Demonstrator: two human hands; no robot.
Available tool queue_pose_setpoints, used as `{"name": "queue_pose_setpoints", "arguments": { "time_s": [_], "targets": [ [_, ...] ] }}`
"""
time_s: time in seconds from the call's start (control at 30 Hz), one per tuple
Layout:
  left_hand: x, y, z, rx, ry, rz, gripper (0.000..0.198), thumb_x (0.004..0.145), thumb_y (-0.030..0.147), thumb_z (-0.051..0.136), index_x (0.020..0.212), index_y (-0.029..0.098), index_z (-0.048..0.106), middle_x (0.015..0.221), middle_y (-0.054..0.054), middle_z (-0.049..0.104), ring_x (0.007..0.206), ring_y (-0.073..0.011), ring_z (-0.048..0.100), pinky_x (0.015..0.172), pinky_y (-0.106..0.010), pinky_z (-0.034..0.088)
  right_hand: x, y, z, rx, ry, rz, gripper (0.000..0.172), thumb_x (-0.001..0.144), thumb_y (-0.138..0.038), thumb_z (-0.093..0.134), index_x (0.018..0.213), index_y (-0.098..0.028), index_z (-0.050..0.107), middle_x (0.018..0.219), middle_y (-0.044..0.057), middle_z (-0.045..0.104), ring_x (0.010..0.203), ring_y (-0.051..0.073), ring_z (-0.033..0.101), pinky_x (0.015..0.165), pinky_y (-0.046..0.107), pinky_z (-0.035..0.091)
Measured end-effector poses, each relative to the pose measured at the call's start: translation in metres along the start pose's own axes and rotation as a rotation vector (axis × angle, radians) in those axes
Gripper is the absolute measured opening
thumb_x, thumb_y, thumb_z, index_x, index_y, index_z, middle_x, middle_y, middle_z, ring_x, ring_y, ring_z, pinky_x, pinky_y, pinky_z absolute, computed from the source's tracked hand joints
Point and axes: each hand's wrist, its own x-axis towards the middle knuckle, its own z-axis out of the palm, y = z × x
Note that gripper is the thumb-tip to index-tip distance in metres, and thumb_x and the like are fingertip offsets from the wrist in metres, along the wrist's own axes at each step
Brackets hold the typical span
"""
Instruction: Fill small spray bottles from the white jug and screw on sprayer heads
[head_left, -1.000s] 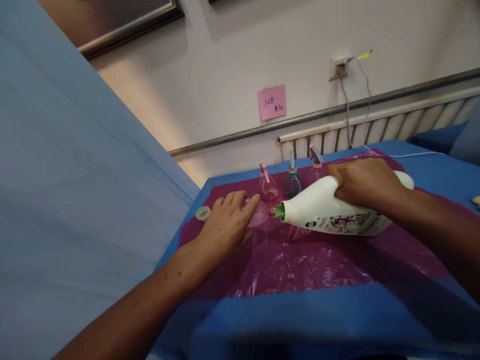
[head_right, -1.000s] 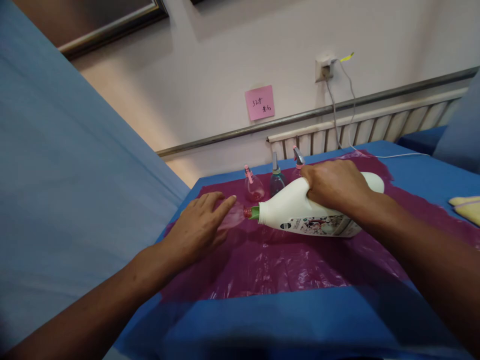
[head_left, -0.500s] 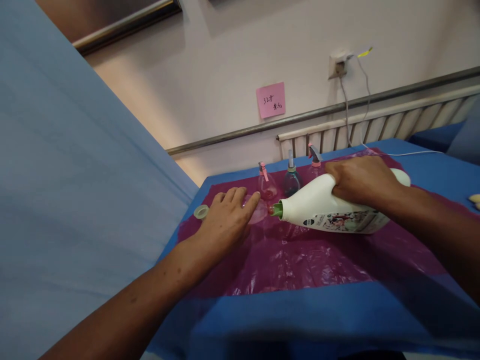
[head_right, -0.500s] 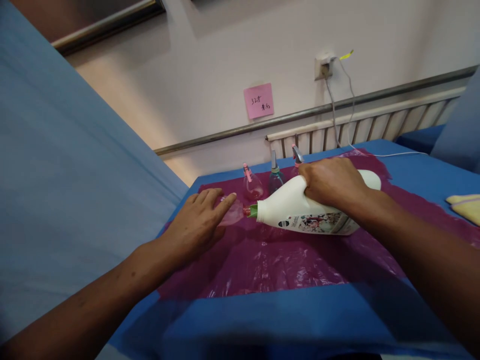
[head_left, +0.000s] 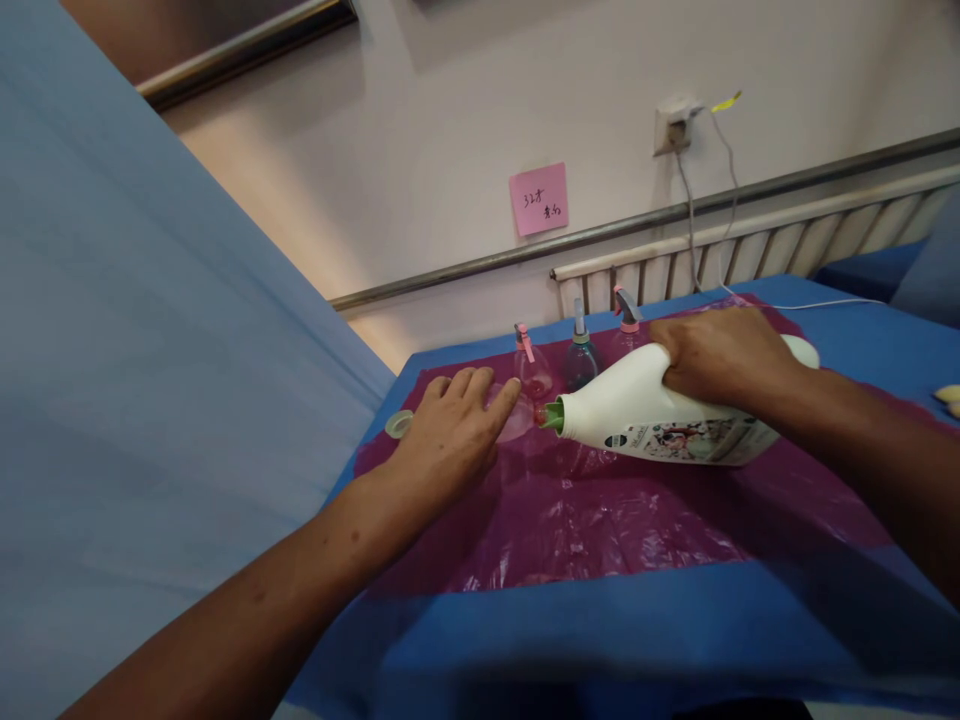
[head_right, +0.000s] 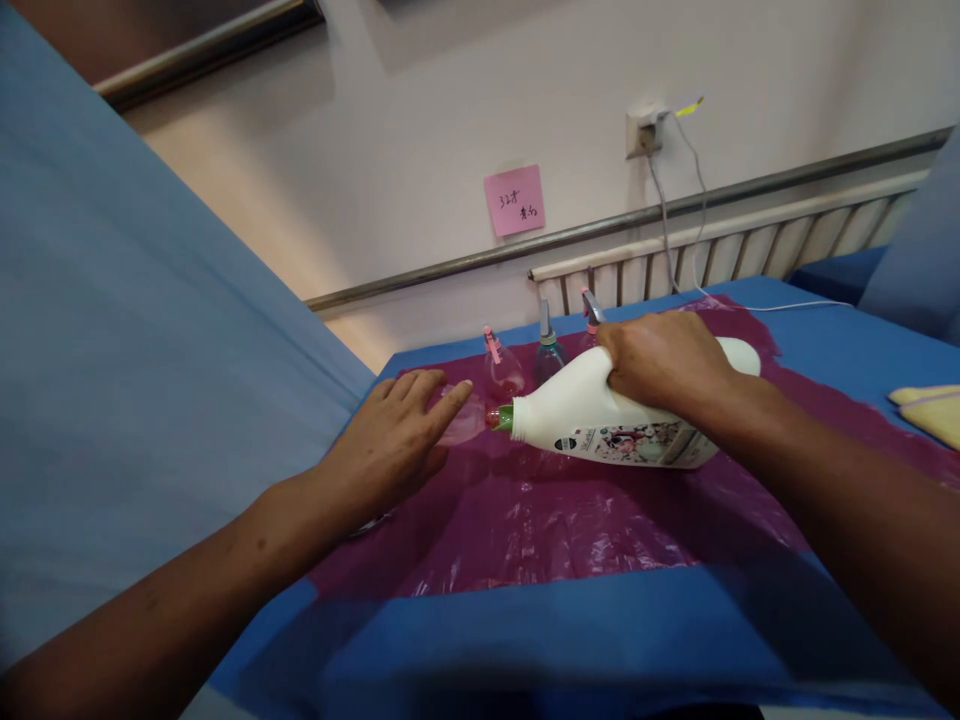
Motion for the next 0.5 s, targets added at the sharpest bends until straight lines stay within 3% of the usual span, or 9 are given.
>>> {"name": "queue_pose_setpoints", "arguments": {
  "time_s": [0.5],
  "targets": [
    [0.0012,-0.0001,0.0007,0.083,0.002,0.035,0.071,0.101,0.01,0.06,0.17,0.019,0.043,0.168,-0.025,0.056,0.148,-0.0435,0.058,0.117,-0.058,0.051,0.0027,0.0017,0.0038,-0.005,0.022,0.002,0.03,0.095,-0.032,0.061,0.115,-0.027,0.082,0.094,0.012,0.079,0.078,0.027,0.066,0.071,0.038,0.031]
  ]
}}
